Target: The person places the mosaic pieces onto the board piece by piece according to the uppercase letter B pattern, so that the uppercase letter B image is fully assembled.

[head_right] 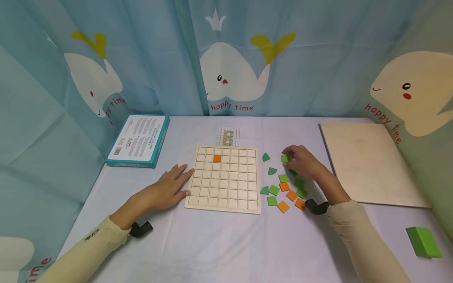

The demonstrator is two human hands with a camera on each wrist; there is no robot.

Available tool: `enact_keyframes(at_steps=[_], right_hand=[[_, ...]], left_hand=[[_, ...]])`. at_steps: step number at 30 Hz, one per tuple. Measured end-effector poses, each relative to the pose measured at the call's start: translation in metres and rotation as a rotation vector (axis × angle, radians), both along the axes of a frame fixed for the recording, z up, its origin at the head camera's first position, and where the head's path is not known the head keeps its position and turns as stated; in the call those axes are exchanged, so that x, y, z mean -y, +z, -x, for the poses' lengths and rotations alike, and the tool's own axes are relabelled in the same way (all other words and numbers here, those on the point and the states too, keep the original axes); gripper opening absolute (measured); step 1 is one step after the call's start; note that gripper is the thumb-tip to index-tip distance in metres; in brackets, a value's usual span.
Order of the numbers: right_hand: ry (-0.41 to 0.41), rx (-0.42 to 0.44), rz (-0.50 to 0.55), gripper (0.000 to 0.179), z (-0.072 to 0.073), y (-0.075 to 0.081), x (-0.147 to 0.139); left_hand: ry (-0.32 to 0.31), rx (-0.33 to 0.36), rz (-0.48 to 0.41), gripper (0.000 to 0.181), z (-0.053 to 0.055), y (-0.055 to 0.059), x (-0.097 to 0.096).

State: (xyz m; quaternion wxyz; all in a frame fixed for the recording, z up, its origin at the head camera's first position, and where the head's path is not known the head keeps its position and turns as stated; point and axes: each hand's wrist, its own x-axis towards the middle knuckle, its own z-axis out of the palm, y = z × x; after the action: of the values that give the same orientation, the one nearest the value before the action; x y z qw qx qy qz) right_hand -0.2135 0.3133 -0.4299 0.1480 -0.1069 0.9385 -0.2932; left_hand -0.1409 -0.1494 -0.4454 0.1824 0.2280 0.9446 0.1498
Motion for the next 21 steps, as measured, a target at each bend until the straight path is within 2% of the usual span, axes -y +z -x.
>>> enact_keyframes(at_steps=[5,14,21], right_hand=[[0.017,-0.053,0.007,0.035,-0.0002,-0.0057,-0.0001],[-0.005,-0.062,0.011,0.036,0.0008,-0.0071,-0.0019],[-0.012,-0.104,-0.013,0.033,0.0032,-0.0063,-0.0028]], left_hand=[[0.002,0.007,-0.002,0.073,-0.0001,-0.0004,0.0009],[-0.001,0.011,-0.007,0.073,0.0001,0.0012,0.0013],[-0.002,0.004,0.010,0.073,0.0000,0.0010,0.0013]])
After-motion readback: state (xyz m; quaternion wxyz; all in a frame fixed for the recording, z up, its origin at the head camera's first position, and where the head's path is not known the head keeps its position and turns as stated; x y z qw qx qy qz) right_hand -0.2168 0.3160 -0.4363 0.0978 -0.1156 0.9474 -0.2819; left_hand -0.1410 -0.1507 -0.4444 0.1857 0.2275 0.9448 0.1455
